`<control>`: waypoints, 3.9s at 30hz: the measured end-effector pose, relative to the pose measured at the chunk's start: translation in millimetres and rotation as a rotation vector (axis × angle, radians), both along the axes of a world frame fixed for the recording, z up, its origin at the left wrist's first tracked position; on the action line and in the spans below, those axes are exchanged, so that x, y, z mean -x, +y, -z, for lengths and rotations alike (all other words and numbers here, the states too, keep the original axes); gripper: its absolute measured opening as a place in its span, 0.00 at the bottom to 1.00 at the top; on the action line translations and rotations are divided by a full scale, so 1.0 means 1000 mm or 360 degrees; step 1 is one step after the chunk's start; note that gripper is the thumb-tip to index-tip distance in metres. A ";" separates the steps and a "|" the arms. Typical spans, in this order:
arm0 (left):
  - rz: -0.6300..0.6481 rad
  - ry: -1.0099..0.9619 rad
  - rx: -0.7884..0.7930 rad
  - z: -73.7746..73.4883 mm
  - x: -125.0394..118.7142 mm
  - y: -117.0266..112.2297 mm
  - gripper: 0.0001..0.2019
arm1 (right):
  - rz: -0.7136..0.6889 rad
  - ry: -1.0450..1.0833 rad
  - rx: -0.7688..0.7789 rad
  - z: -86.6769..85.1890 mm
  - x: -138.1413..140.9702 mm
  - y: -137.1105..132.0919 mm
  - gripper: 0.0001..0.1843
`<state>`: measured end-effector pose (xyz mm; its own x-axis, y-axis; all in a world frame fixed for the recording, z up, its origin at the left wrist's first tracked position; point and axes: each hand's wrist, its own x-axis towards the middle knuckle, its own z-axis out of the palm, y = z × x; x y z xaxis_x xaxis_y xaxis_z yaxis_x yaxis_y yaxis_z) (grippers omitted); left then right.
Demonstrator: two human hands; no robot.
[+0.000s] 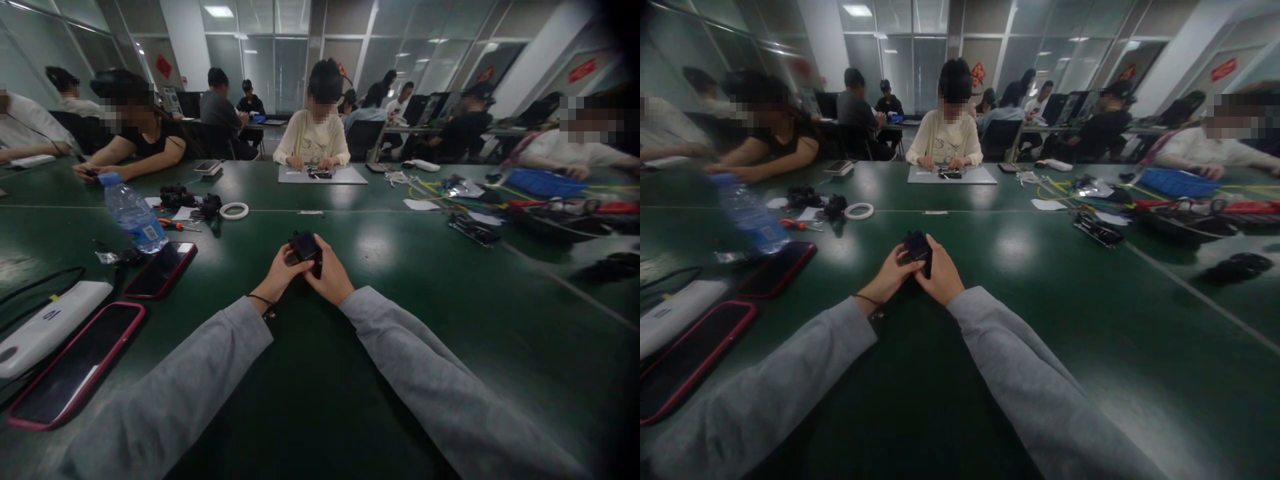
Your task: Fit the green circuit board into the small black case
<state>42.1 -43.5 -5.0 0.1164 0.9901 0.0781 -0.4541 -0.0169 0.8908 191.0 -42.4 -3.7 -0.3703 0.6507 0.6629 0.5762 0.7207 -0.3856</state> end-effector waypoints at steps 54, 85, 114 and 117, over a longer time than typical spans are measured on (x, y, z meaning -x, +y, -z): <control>0.0198 0.0347 0.0028 -0.008 0.027 0.006 0.31 | -0.0472 0.0909 0.1496 -0.003 -0.016 0.017 0.28; -0.0129 0.0350 -0.0071 -0.010 0.015 0.002 0.21 | -0.0181 0.0680 0.0921 0.006 0.010 0.001 0.34; -0.0043 -0.0061 0.0297 -0.009 0.018 0.008 0.21 | -0.0189 0.1169 0.1348 0.000 0.020 -0.007 0.33; -0.0059 -0.0214 0.0389 -0.008 0.022 0.011 0.20 | -0.0156 0.1233 0.1291 0.003 0.021 -0.005 0.35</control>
<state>20.1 -32.3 3.4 0.0842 0.9849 -0.1514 -0.5717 0.1722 0.8022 170.0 -47.3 -6.2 -0.1155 0.9848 0.1301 -0.0676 0.1229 -0.9901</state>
